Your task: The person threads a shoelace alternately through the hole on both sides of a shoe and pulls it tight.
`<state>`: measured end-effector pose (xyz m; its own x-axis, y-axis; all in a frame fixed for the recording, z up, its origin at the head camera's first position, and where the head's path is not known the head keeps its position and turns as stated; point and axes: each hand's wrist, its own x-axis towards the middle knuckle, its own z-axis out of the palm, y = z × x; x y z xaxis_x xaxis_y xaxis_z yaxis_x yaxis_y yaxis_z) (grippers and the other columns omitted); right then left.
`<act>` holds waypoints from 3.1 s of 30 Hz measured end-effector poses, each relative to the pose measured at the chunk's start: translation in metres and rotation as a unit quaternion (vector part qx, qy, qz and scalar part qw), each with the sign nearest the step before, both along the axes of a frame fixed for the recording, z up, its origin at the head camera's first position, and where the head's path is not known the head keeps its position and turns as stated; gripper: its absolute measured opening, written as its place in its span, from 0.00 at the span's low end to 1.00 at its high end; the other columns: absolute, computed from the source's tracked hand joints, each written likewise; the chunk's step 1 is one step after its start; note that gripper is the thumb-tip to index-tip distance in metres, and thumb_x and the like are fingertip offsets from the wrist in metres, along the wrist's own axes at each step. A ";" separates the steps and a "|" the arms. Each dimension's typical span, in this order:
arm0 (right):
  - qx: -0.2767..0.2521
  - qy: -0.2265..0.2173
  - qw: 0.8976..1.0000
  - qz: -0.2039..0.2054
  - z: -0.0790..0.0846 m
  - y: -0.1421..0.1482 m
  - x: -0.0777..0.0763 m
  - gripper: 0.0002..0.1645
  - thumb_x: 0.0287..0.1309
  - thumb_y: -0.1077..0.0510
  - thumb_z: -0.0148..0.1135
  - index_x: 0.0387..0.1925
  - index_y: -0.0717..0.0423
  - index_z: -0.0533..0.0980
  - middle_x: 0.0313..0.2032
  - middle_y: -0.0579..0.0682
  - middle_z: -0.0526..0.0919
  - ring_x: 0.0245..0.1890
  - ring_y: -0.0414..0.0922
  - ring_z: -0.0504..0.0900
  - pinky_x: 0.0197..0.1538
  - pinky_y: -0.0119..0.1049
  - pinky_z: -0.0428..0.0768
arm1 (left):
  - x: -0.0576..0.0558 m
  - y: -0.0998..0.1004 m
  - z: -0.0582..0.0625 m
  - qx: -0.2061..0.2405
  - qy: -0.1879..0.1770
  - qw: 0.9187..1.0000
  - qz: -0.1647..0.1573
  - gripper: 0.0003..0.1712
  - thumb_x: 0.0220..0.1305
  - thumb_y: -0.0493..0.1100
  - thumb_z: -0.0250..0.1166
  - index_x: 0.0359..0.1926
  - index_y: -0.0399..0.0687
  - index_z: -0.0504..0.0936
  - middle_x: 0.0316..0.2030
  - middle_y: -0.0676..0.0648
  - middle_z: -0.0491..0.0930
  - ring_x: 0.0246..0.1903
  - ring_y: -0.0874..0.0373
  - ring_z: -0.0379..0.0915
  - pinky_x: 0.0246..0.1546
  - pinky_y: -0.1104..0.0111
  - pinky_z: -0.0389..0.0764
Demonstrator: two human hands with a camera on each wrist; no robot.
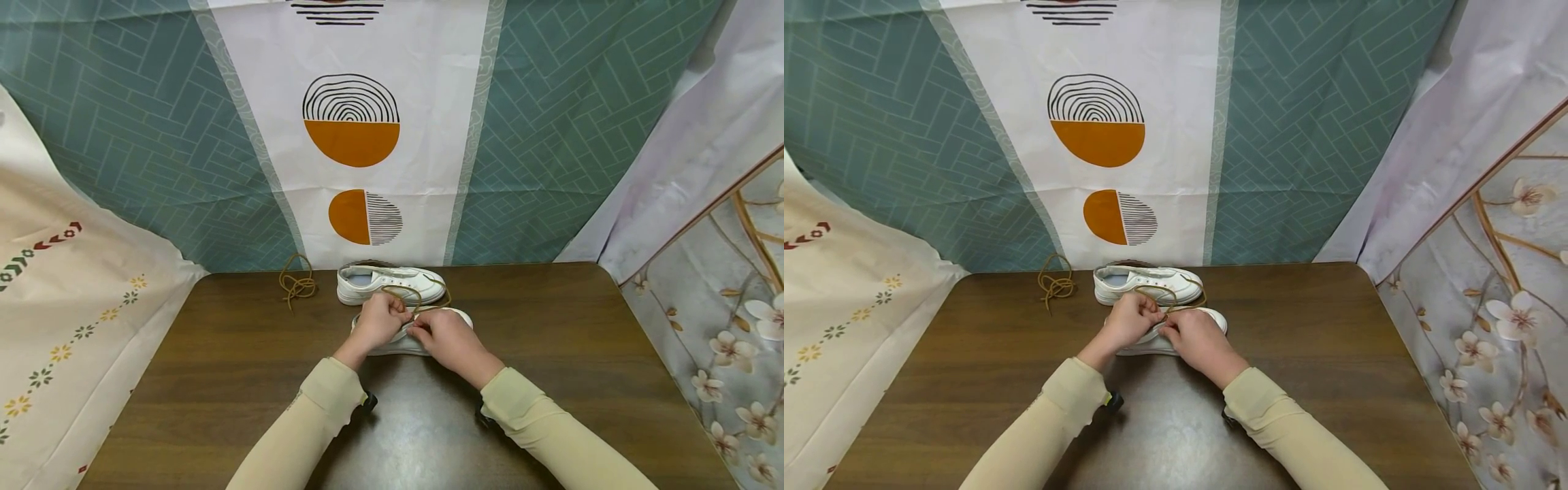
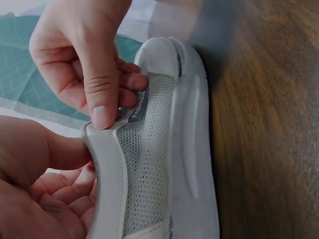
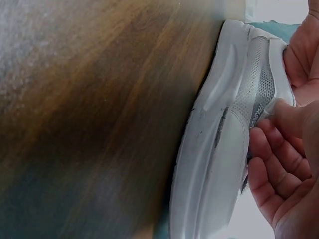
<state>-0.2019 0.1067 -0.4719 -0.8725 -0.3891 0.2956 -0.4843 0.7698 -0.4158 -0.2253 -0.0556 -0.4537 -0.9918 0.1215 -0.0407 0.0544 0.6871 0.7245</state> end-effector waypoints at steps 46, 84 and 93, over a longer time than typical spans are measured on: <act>-0.092 -0.182 0.979 -0.005 0.056 0.028 -0.008 0.09 0.62 0.47 0.55 0.31 0.43 0.77 0.22 0.40 0.75 0.20 0.37 0.70 0.28 0.33 0.70 | 0.009 -0.035 0.027 -0.041 0.129 0.985 0.105 0.15 0.57 0.54 0.65 0.18 0.58 0.80 0.15 0.57 0.76 0.18 0.60 0.71 0.23 0.67 0.70; -0.160 -0.174 0.960 0.149 0.067 0.003 0.005 0.05 0.61 0.48 0.58 0.34 0.39 0.80 0.29 0.41 0.81 0.27 0.36 0.73 0.32 0.31 0.74 | 0.006 -0.044 0.021 -0.024 0.136 0.985 0.108 0.13 0.55 0.51 0.67 0.18 0.52 0.82 0.14 0.56 0.76 0.17 0.61 0.70 0.20 0.68 0.69; -0.041 -0.096 0.989 0.106 0.036 0.002 0.000 0.11 0.47 0.44 0.70 0.32 0.40 0.80 0.32 0.34 0.78 0.31 0.35 0.77 0.36 0.29 0.74 | 0.006 -0.049 0.022 -0.022 0.136 0.984 0.109 0.14 0.56 0.53 0.66 0.19 0.52 0.83 0.14 0.56 0.76 0.18 0.61 0.70 0.21 0.68 0.70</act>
<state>-0.2016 0.1083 -0.4362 -0.8166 -0.5517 0.1696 -0.5373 0.6193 -0.5724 -0.2195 -0.1045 -0.4319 -0.9691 -0.0906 0.2294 0.0906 0.7345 0.6725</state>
